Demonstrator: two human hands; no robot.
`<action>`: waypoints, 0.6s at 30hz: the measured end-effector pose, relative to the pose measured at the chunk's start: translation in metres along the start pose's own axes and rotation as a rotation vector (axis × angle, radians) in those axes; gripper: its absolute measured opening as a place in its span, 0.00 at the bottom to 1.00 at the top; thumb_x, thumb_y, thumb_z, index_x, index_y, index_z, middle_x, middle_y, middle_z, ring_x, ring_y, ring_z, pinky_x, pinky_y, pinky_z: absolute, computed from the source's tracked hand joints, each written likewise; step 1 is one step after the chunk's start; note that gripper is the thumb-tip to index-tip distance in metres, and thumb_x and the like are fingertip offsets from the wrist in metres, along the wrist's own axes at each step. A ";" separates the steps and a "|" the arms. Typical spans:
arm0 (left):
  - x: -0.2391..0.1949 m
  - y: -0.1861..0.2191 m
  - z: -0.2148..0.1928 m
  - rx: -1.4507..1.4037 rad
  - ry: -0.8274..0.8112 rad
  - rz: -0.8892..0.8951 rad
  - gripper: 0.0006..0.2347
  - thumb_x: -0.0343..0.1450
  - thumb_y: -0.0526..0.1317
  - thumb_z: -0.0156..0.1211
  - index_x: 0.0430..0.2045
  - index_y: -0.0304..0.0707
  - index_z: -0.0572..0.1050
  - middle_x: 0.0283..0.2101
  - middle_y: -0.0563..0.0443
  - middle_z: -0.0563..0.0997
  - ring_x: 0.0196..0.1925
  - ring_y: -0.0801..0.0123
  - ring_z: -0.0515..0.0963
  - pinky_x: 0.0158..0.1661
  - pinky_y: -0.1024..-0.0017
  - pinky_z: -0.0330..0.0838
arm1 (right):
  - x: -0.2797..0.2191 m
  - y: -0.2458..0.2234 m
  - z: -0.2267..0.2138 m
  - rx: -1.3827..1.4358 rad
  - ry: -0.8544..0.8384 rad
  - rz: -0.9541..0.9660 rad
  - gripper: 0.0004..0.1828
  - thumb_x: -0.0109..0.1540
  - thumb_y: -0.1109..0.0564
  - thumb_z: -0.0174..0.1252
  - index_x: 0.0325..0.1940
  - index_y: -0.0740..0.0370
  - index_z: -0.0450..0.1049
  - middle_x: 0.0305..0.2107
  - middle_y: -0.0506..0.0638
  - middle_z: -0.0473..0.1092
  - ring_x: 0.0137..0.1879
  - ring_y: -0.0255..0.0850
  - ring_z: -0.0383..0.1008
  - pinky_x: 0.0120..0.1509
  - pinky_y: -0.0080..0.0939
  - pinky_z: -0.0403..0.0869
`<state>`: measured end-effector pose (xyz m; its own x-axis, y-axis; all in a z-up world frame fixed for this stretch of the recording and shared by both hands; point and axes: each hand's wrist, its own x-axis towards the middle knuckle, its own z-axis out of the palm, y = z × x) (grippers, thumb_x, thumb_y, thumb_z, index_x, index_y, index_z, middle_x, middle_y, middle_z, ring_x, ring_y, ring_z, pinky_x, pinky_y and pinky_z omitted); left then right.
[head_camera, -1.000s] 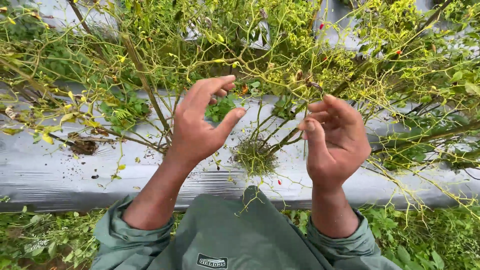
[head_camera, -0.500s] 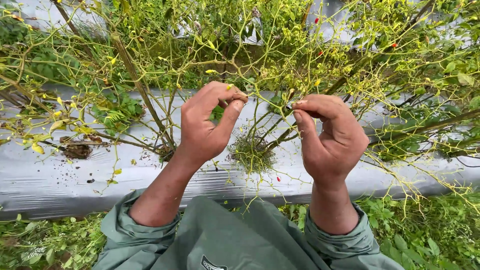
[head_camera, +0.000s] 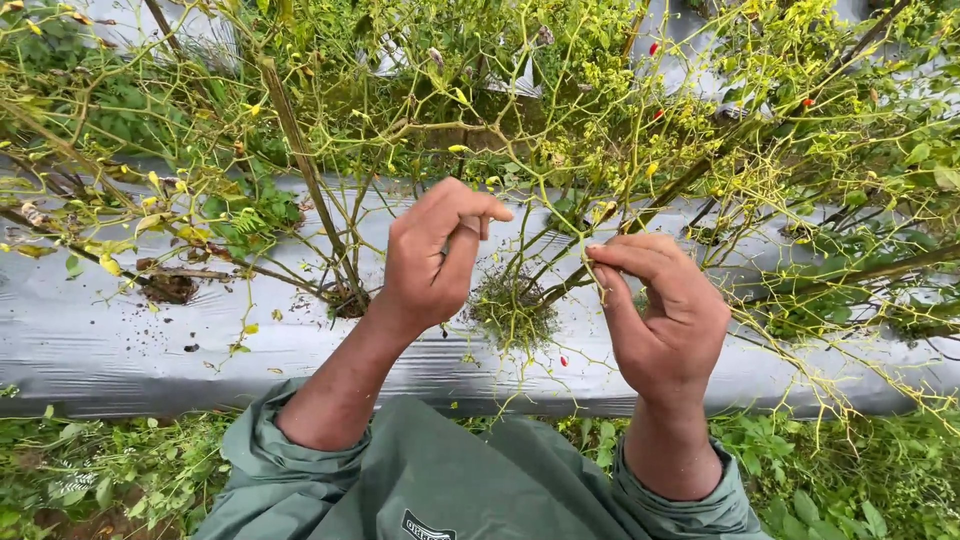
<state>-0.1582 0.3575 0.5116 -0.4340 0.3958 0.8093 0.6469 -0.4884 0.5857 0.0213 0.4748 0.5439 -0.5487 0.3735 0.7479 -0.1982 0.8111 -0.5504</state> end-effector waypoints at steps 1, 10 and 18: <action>0.000 0.000 0.006 -0.044 0.008 0.047 0.13 0.74 0.30 0.45 0.39 0.37 0.82 0.22 0.53 0.71 0.21 0.70 0.68 0.26 0.70 0.72 | 0.000 0.003 0.003 0.118 0.035 0.028 0.05 0.63 0.75 0.60 0.43 0.77 0.79 0.33 0.66 0.73 0.41 0.47 0.75 0.47 0.49 0.79; 0.004 0.020 0.023 0.205 -0.133 0.302 0.08 0.75 0.37 0.59 0.44 0.37 0.82 0.19 0.48 0.71 0.20 0.58 0.75 0.25 0.65 0.76 | -0.020 0.016 0.007 0.188 0.005 -0.019 0.04 0.59 0.75 0.60 0.36 0.74 0.77 0.26 0.60 0.73 0.32 0.46 0.73 0.40 0.46 0.76; -0.006 0.011 0.022 0.265 -0.099 0.279 0.08 0.76 0.42 0.57 0.37 0.46 0.84 0.16 0.55 0.71 0.18 0.65 0.73 0.22 0.70 0.74 | -0.017 0.021 0.001 0.139 0.051 -0.076 0.08 0.64 0.72 0.52 0.42 0.71 0.77 0.27 0.57 0.71 0.33 0.42 0.68 0.42 0.44 0.73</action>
<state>-0.1344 0.3669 0.5123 -0.1646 0.3553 0.9202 0.8765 -0.3752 0.3016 0.0261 0.4850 0.5191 -0.4864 0.3392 0.8052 -0.3495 0.7691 -0.5351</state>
